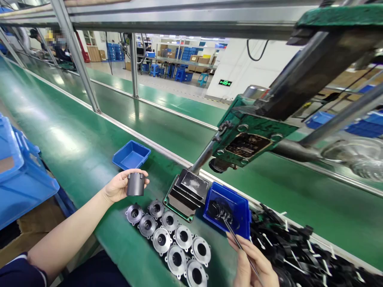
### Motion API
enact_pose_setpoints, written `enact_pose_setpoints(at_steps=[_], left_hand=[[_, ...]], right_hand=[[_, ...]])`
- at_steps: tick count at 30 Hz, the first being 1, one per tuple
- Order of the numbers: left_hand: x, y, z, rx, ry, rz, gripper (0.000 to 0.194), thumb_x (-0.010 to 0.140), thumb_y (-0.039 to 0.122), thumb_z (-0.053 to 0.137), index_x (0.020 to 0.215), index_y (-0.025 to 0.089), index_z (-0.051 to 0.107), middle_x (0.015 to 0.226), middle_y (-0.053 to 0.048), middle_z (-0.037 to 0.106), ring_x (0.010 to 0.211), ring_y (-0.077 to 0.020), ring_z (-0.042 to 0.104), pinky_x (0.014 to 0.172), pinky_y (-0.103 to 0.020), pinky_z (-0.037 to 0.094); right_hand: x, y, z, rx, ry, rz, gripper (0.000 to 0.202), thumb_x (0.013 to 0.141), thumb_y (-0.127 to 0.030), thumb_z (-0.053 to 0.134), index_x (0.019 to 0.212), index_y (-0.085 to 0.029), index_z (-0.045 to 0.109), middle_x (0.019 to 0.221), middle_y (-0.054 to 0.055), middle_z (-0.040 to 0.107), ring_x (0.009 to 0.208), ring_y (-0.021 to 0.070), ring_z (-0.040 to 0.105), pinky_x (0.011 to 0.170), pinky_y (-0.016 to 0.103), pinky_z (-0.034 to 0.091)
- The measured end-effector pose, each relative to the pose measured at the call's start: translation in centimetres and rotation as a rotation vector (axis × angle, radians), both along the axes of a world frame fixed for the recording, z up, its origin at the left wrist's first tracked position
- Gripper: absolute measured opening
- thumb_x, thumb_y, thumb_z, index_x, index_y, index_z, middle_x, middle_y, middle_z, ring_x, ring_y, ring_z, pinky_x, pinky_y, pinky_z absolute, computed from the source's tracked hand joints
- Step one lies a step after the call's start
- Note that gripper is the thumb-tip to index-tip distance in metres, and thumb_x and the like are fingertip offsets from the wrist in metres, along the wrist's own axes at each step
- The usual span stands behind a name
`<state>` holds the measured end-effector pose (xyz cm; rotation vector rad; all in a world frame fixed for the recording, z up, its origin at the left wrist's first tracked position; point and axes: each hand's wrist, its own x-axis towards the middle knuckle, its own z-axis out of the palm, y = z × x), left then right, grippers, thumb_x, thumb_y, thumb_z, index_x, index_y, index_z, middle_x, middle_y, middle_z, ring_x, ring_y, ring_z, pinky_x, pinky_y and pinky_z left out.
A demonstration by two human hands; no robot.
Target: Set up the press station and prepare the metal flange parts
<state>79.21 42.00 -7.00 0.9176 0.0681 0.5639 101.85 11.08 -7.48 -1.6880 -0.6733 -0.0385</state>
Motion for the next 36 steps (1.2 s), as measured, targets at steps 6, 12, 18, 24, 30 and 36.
enact_pose_setpoints(at_steps=[6, 12, 18, 24, 30, 36], left_hand=[[-0.3, 0.4, 2.5, 0.267, 0.29, 0.192, 0.048, 0.082, 0.039, 0.081, 0.125, 0.022, 0.07, 0.129, -0.014, 0.066, 0.117, -0.0265, 0.064, 0.098, -0.035, 0.056], [0.9, -0.2, 2.8, 1.05, 0.709, 0.307, 0.045, 0.084, 0.051, 0.072, 0.124, 0.03, 0.071, 0.123, -0.007, 0.059, 0.118, -0.0246, 0.06, 0.101, -0.038, 0.056], [1.9, -1.6, 1.7, 1.418, 0.808, 0.338, 0.047, 0.09, 0.053, 0.061, 0.127, 0.025, 0.07, 0.112, -0.009, 0.058, 0.098, -0.0242, 0.064, 0.092, -0.041, 0.057], [1.4, -1.8, 2.4, 1.474, 0.886, 0.308, 0.057, 0.092, 0.061, 0.051, 0.131, 0.023, 0.067, 0.128, -0.013, 0.058, 0.102, -0.0272, 0.066, 0.085, -0.039, 0.057], [1.0, -2.2, 2.6, 1.455, 0.924, 0.241, 0.059, 0.094, 0.065, 0.046, 0.131, 0.023, 0.067, 0.123, -0.01, 0.067, 0.094, -0.0262, 0.07, 0.081, -0.036, 0.056], [0.7, -2.5, 2.5, 1.556, 0.929, 0.275, 0.064, 0.096, 0.068, 0.043, 0.135, 0.022, 0.063, 0.121, -0.011, 0.068, 0.107, -0.0297, 0.067, 0.093, -0.04, 0.053]], right_hand=[[0.8, 0.0, 2.3, 0.043, -0.144, -0.102, 0.029, 0.095, -0.039, 0.07, 0.11, -0.014, 0.07, 0.108, 0.013, 0.074, 0.09, 0.0242, 0.075, 0.09, 0.036, 0.061], [4.3, -0.3, 3.9, -0.183, -0.118, 0.019, 0.025, 0.099, -0.042, 0.064, 0.109, -0.021, 0.073, 0.085, 0.003, 0.075, 0.058, 0.0141, 0.064, 0.055, 0.025, 0.053], [5.0, 1.8, 2.8, -0.325, -0.157, 0.217, 0.024, 0.101, -0.04, 0.06, 0.111, -0.022, 0.073, 0.067, -0.002, 0.07, 0.061, 0.0159, 0.066, 0.071, 0.028, 0.055], [5.7, 2.5, 2.0, -0.402, -0.196, 0.259, 0.029, 0.103, -0.043, 0.055, 0.111, -0.021, 0.072, 0.073, 0.0, 0.072, 0.059, 0.0168, 0.066, 0.069, 0.031, 0.054], [6.0, 2.8, 2.5, -0.396, -0.091, 0.164, 0.035, 0.101, -0.049, 0.055, 0.091, -0.022, 0.075, 0.063, 0.0, 0.07, 0.054, 0.0178, 0.065, 0.065, 0.03, 0.053], [5.8, 2.7, 2.8, -0.359, -0.062, 0.127, 0.038, 0.098, -0.052, 0.059, 0.082, -0.022, 0.075, 0.067, 0.0, 0.073, 0.051, 0.0159, 0.064, 0.056, 0.026, 0.051]])
